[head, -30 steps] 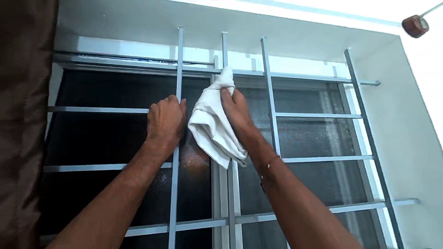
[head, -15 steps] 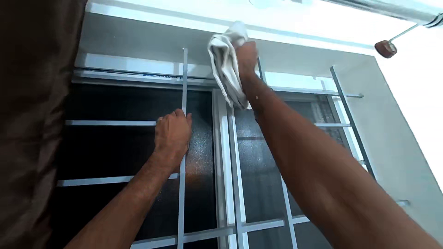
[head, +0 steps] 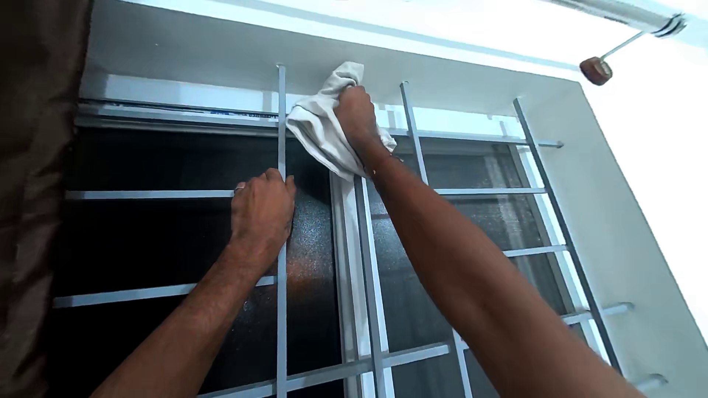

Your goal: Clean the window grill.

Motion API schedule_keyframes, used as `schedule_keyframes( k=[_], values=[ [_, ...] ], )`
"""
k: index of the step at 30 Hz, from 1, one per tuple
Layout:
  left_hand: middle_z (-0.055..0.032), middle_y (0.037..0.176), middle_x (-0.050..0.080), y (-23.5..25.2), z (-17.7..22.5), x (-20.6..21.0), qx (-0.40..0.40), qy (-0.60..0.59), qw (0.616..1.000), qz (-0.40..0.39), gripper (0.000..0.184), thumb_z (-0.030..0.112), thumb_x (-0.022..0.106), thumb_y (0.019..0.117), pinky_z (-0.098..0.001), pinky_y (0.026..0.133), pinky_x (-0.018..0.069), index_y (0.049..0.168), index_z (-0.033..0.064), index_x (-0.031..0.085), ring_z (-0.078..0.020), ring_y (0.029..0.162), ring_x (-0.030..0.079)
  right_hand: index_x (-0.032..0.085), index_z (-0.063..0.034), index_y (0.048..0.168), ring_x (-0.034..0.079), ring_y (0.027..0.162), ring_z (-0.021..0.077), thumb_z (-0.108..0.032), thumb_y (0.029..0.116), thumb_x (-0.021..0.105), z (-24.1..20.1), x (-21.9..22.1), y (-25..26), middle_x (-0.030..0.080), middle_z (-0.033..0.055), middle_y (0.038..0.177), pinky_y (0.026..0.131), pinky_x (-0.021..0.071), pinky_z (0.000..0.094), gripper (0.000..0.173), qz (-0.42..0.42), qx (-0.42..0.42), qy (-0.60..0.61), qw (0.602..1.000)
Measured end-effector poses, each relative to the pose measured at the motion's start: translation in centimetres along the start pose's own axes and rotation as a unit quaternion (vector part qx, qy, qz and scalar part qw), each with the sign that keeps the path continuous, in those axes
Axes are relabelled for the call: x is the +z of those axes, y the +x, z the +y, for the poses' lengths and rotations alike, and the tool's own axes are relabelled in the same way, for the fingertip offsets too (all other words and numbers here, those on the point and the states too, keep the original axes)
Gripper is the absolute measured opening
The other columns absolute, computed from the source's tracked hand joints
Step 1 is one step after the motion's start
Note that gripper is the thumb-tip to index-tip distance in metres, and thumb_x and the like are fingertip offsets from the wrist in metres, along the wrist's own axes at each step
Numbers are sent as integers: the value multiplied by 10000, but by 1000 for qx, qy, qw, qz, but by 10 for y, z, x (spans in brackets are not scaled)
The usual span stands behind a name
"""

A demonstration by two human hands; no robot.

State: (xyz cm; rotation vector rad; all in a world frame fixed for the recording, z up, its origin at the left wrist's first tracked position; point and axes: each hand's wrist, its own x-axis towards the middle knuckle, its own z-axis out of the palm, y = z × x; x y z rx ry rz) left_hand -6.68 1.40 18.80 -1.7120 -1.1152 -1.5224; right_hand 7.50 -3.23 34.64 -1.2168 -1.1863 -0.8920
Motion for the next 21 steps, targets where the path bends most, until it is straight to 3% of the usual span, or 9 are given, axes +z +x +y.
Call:
schedule_keyframes(
  k=[3,5,9,12,15,17,19,21],
  values=[
    [-280,1066,676,7,3,1,-24,31,999,-26,501,369,350,1117,-590,916,509,1147,-66,597,-455,1085,662,653,55,1172,613,1246,327,-147,937,632,-6,4,16,605,223,1337,985,531,485,310,24,-20,-8,999],
    [-284,1065,676,7,2,0,-25,31,999,-27,498,358,348,1118,-590,914,510,1144,-72,597,-456,1082,664,637,62,1205,621,1241,312,-136,920,641,-12,6,28,618,213,1331,983,533,469,347,57,15,45,997],
    [-286,1045,675,6,1,0,-13,27,999,-21,489,347,348,1119,-600,905,506,1130,-73,598,-460,1063,667,344,27,1430,675,1138,292,-102,934,649,-6,12,21,657,199,1185,919,572,425,596,129,127,188,965],
    [-296,1018,670,5,1,0,-7,21,1000,-12,492,344,347,1120,-616,886,503,1104,-78,599,-479,1044,664,382,-10,1428,675,1130,264,-56,908,670,-2,0,7,660,175,1186,920,569,381,595,246,146,204,936],
    [-305,992,663,2,-1,1,10,12,1000,-6,497,344,340,1121,-627,882,499,1084,-83,592,-488,1019,664,468,-2,1388,680,1094,228,-29,878,664,17,-26,12,654,151,1184,896,574,332,547,364,91,168,912],
    [-295,986,663,2,-1,2,12,9,1000,-3,492,346,339,1121,-618,892,495,1080,-75,590,-476,1012,666,450,44,1416,633,1200,230,-51,869,662,40,-56,22,605,177,1302,973,537,314,594,406,59,98,907],
    [-297,992,664,2,-3,3,9,9,1000,1,494,349,340,1122,-618,886,499,1079,-74,591,-476,1025,664,417,76,1476,547,1333,270,-133,879,614,59,-80,31,540,208,1431,1069,464,347,663,430,87,-1,899],
    [-292,998,665,2,-2,5,1,13,1000,3,494,352,341,1122,-612,882,501,1070,-69,594,-472,1042,660,410,49,1503,518,1356,301,-186,906,564,76,-86,43,524,202,1445,1078,443,374,660,445,147,-37,883]
  ],
)
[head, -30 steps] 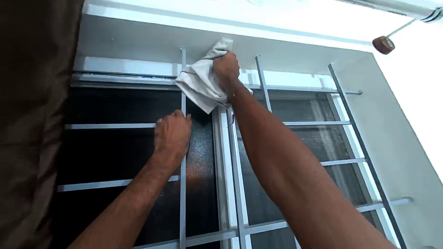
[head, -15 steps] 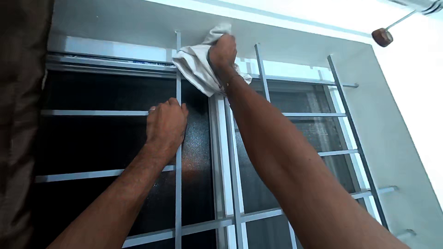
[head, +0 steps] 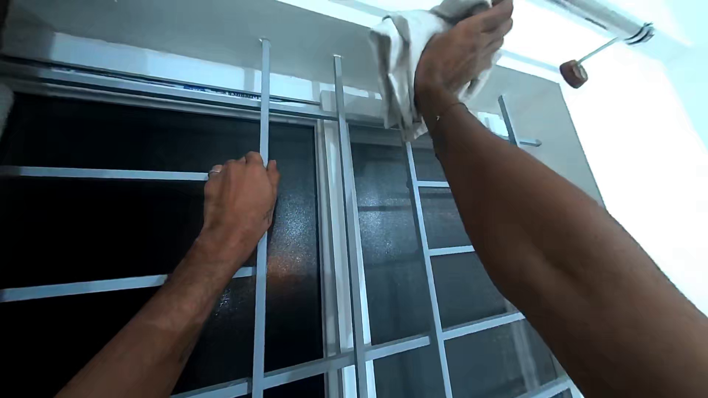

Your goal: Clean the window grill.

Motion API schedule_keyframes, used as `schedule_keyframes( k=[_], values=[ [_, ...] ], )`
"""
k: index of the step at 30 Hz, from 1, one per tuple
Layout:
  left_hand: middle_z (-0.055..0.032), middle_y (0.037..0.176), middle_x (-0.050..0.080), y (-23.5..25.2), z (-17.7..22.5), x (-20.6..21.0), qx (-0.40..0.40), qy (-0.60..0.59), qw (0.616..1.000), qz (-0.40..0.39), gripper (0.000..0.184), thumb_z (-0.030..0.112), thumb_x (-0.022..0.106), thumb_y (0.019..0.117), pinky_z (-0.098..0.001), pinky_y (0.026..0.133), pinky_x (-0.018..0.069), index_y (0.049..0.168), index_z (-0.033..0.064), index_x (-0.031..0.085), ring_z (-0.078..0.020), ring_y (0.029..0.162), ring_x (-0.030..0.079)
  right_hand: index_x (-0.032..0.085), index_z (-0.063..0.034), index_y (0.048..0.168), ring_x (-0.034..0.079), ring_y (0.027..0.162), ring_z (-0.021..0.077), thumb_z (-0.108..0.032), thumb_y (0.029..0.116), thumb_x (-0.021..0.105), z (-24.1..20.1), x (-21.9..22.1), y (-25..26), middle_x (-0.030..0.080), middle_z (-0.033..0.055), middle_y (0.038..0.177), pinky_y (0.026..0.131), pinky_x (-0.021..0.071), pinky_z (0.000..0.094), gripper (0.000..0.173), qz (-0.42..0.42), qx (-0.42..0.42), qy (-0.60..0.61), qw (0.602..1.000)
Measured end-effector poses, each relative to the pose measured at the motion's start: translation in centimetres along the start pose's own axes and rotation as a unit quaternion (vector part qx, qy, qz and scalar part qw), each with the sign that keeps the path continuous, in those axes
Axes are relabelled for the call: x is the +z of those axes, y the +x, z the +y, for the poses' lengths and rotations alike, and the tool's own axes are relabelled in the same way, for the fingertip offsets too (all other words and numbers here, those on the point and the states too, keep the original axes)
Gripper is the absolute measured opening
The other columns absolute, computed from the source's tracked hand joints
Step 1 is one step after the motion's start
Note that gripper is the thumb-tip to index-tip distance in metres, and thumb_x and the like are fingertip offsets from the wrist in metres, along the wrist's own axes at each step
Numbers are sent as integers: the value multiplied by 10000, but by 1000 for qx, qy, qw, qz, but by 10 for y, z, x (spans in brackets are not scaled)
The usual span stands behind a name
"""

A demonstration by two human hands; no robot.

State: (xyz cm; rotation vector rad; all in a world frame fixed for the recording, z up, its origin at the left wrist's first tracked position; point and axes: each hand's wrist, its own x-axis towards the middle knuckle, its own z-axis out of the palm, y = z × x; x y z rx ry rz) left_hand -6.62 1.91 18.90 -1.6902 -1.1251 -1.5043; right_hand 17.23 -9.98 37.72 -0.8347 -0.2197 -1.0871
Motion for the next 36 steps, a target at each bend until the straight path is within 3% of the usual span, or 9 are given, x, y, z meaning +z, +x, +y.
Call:
schedule_keyframes(
  k=[3,5,14,17,20,22,25,28,36],
  values=[
    [-284,994,666,-1,0,1,2,2,1000,5,503,352,320,1125,-604,906,489,1072,-68,591,-464,1042,661,305,59,1549,517,1358,375,-269,1016,520,7,23,-12,478,269,1489,1063,481,483,661,-201,50,33,978],
    [-283,994,662,-1,0,1,5,-1,1000,-1,504,354,311,1126,-601,922,480,1077,-63,589,-459,1045,658,475,60,1431,600,1265,390,-317,1032,525,18,39,-31,566,258,1409,987,514,577,551,-342,-10,15,940],
    [-273,993,671,1,1,-1,-5,-6,1000,-11,501,359,304,1127,-621,915,477,1117,-46,599,-455,1031,666,620,-2,1294,601,1270,370,-409,1007,506,19,54,-20,630,218,1339,985,481,600,511,-389,-47,4,920],
    [-283,977,664,0,0,0,-2,-16,1000,-5,502,358,308,1126,-639,892,469,1092,-52,595,-474,1021,659,568,28,1374,578,1306,307,-262,1059,488,38,47,-12,601,214,1392,1055,460,496,436,-435,-74,93,893],
    [-294,964,661,-1,1,0,-5,-26,1000,7,493,353,315,1125,-647,871,476,1074,-50,594,-489,1014,658,484,-100,1396,572,1132,-1,-244,1137,276,79,-10,-31,591,7,1233,936,502,190,362,-502,-53,318,803],
    [-295,954,655,-2,0,2,-4,-31,999,12,490,356,323,1123,-650,856,474,1051,-48,592,-496,1004,653,479,-81,1405,567,1174,41,-255,1141,255,85,-17,-39,596,48,1266,965,489,219,387,-487,-39,294,821],
    [-313,982,651,-1,1,2,-9,-41,999,16,506,358,326,1124,-667,856,470,1062,-68,593,-518,1035,640,574,85,1316,607,1265,354,-233,1074,479,53,20,-35,625,263,1320,1040,487,498,411,-398,-98,70,910],
    [-321,980,641,-2,1,2,-11,-33,999,7,527,372,305,1125,-670,843,473,1058,-71,582,-523,1033,637,640,38,1202,648,1179,341,-187,1011,573,48,21,-46,663,231,1214,993,519,480,303,-343,-128,18,930],
    [-311,922,628,-2,-3,0,7,-19,1000,2,526,384,301,1125,-673,782,487,1021,-62,561,-534,971,639,551,106,1343,545,1217,454,-13,954,507,64,4,-90,474,308,1385,907,511,538,409,-194,-274,-97,937]
  ],
)
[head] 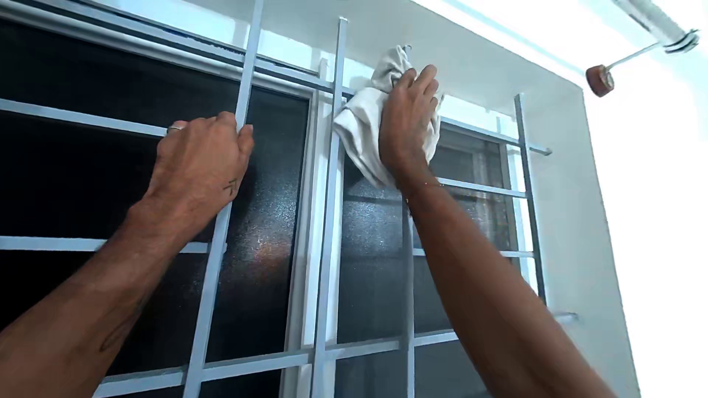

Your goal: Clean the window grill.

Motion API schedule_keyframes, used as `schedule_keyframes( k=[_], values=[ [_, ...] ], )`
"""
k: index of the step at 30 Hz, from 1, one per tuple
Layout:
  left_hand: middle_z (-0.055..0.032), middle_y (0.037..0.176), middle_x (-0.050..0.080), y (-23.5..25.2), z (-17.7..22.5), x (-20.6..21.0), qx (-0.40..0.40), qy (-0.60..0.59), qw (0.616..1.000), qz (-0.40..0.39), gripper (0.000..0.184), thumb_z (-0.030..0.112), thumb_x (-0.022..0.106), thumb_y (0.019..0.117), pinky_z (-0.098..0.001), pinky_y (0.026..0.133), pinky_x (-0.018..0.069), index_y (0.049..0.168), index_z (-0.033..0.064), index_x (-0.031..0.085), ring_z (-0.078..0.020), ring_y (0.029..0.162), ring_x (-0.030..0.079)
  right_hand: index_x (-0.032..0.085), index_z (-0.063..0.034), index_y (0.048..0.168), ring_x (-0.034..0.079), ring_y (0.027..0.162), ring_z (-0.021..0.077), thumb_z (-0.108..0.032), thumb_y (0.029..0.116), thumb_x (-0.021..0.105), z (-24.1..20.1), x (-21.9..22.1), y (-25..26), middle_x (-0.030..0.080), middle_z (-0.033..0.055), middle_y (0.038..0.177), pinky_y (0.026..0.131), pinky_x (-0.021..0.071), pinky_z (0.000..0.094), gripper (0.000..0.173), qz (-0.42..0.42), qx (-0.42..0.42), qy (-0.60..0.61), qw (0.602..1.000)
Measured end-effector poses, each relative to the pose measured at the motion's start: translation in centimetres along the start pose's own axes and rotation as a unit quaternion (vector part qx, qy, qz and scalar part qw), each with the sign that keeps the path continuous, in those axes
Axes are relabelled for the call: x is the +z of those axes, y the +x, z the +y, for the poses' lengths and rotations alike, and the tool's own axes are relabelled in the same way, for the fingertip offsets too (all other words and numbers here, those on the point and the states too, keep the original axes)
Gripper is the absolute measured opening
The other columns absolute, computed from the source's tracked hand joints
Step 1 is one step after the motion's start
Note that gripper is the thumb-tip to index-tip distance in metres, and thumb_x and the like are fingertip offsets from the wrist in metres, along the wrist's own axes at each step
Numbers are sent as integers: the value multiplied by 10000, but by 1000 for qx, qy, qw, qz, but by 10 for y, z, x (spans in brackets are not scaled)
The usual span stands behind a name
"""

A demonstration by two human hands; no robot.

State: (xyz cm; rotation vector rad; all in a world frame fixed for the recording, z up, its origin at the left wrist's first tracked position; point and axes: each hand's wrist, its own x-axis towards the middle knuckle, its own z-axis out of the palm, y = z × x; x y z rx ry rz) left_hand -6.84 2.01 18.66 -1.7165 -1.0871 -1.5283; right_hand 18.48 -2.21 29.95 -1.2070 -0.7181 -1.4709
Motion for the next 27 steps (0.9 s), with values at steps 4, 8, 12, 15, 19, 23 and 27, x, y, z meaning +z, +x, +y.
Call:
schedule_keyframes(
  k=[4,8,12,15,19,23,27],
  values=[
    [-333,919,620,-1,0,0,7,-9,1000,1,535,388,301,1125,-702,774,475,1018,-72,553,-572,976,627,500,101,1405,564,1195,444,-41,977,497,7,-14,-26,481,300,1384,887,534,521,451,-25,41,-12,999],
    [-340,932,619,1,-2,1,-1,-12,1000,-4,550,405,292,1122,-723,784,466,1044,-70,557,-578,993,620,500,118,1366,605,1169,445,-75,1001,482,16,-25,-57,532,304,1327,913,542,530,413,-95,51,-9,994],
    [-348,939,614,0,-1,2,-1,-14,1000,1,558,407,276,1120,-730,771,462,1030,-72,549,-593,1001,611,500,115,1354,625,1145,433,-161,1044,462,28,-33,-74,567,296,1285,911,542,524,416,-126,25,-21,992],
    [-346,937,612,0,-3,2,8,-9,1000,-1,547,405,294,1116,-723,781,466,1036,-76,540,-588,994,614,493,102,1350,633,1163,432,-220,1057,453,25,-31,-47,575,297,1299,907,552,556,437,-194,50,20,980],
    [-349,948,616,1,-2,1,5,-5,1000,-5,532,398,317,1113,-725,776,468,1064,-79,548,-593,1000,614,680,18,1106,675,1112,386,-311,1073,428,25,-34,-11,684,226,1180,880,534,587,416,-238,86,104,962],
    [-346,951,616,0,-1,2,5,0,1000,-7,526,391,316,1112,-720,777,469,1057,-80,544,-589,1008,613,614,37,1201,700,1052,396,-420,1087,408,38,-31,-34,704,238,1103,869,549,574,514,-205,120,140,961],
    [-336,917,613,-1,-2,2,11,5,1000,0,519,386,313,1110,-712,765,467,1027,-73,540,-579,975,620,582,76,1239,657,1098,403,-286,1064,475,28,-32,-74,627,263,1196,890,553,509,416,-110,63,21,992]
  ],
)
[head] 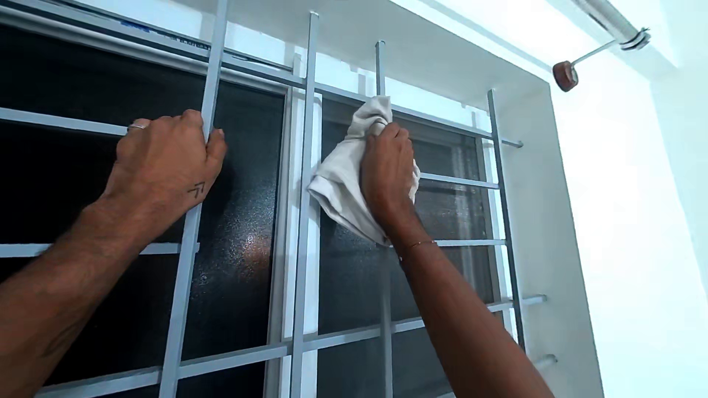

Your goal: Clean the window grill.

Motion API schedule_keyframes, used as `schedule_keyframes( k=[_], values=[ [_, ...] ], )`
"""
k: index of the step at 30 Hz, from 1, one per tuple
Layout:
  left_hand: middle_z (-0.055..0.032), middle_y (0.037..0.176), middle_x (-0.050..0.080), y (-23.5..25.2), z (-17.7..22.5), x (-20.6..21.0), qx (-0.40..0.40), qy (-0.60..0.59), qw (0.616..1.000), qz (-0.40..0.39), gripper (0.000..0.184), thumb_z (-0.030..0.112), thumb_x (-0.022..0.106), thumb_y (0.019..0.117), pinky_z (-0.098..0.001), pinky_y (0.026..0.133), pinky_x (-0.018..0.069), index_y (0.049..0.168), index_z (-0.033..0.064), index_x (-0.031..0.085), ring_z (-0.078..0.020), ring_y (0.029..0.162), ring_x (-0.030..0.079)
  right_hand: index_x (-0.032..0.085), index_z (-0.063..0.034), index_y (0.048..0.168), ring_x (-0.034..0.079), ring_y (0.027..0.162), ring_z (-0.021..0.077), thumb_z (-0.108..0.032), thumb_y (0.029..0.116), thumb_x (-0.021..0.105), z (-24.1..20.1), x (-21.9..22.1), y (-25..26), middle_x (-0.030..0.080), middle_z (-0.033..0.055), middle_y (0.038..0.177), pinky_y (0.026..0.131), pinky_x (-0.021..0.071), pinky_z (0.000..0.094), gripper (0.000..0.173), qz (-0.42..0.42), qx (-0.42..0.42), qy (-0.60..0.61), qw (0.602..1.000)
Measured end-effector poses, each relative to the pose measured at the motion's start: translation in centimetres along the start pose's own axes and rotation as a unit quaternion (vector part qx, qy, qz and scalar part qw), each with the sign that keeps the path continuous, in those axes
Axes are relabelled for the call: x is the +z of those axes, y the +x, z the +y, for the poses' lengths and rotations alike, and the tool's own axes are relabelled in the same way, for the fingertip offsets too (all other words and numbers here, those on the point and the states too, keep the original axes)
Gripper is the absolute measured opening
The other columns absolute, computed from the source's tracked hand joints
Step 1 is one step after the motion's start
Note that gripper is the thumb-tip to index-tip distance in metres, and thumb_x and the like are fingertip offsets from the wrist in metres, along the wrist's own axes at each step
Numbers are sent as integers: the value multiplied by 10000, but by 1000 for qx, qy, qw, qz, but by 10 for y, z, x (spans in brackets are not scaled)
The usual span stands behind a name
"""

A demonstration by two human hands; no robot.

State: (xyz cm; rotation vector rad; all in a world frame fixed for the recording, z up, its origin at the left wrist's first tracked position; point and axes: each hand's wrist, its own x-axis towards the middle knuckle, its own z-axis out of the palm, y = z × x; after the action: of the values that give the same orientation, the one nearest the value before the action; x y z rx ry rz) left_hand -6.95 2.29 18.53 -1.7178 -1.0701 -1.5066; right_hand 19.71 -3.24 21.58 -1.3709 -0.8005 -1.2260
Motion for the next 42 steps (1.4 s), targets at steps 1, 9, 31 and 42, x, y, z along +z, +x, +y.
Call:
schedule_keyframes(
  k=[1,9,31,42],
  values=[
    [-335,910,613,-1,0,0,2,-1,1000,1,517,384,317,1110,-714,758,468,1020,-74,540,-578,965,623,574,82,1251,643,1110,405,-228,1048,487,0,1,-5,612,265,1209,895,548,505,380,16,-12,-17,1000],
    [-355,924,616,4,-13,5,24,-33,999,-9,532,420,339,1082,-758,770,446,1048,-68,550,-601,957,617,545,96,1332,605,1137,419,-38,977,484,5,0,-27,565,292,1253,881,529,485,384,55,-67,-100,991],
    [-376,1350,526,8,34,18,117,-99,981,120,730,535,348,1037,-717,1049,366,1429,-72,453,-561,1289,493,622,-7,1023,705,857,340,-422,1085,389,40,-25,-63,682,166,873,723,547,558,480,-166,47,125,977],
    [-115,1020,616,53,118,43,18,-349,937,-21,390,380,519,1066,-345,770,541,1180,30,647,-149,822,627,583,1,1131,710,842,344,-400,1066,462,43,-22,-89,680,152,873,696,556,541,424,-132,57,118,983]
  ],
)
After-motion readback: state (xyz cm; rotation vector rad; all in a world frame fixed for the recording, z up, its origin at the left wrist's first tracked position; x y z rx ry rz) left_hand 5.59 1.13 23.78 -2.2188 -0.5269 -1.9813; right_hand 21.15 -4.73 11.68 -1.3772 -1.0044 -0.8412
